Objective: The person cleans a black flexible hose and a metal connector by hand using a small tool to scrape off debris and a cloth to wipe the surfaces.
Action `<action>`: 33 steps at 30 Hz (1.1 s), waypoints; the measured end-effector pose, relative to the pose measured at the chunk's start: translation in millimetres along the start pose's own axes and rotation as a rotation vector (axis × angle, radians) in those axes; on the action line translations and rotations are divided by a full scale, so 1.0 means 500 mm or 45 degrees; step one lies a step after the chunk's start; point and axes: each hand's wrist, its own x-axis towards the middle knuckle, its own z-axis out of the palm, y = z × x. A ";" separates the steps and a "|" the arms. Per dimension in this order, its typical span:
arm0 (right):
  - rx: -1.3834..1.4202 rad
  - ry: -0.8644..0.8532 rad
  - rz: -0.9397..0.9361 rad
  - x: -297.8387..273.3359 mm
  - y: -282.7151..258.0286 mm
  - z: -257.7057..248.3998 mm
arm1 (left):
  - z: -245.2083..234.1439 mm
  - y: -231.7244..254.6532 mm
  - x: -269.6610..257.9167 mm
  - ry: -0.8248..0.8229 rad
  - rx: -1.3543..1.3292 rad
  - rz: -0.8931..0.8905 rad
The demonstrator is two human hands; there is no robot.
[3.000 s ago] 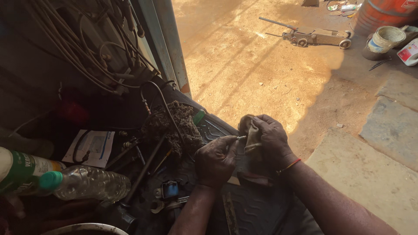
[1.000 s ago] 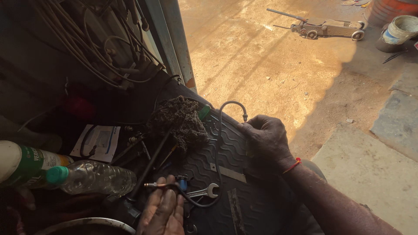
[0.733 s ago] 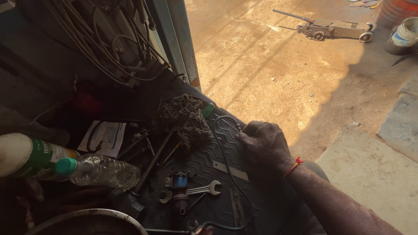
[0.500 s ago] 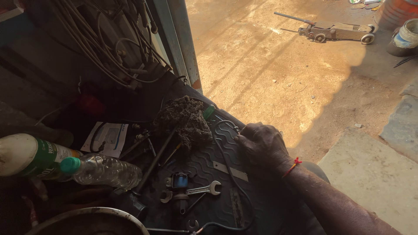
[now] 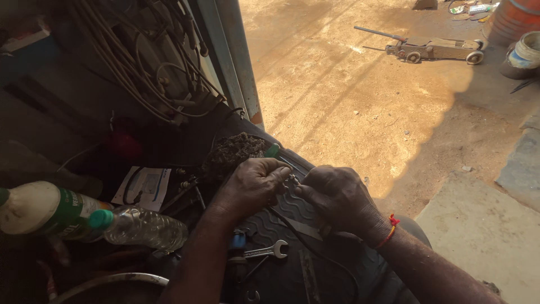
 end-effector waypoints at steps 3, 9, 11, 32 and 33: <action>0.030 -0.028 0.041 -0.013 0.009 -0.007 | 0.036 -0.059 0.030 -0.042 -0.444 -0.053; 0.591 0.045 0.486 -0.032 0.073 -0.070 | 0.003 -0.134 0.088 0.012 -1.046 -0.342; 0.750 0.135 0.620 -0.048 0.111 -0.099 | 0.017 -0.137 0.100 0.046 -1.178 -0.407; 1.581 0.524 0.512 -0.120 0.325 -0.234 | 0.200 -0.144 0.104 0.397 -0.683 0.058; 1.531 0.477 0.487 -0.102 0.290 -0.232 | 0.203 -0.141 0.106 0.462 -0.625 0.106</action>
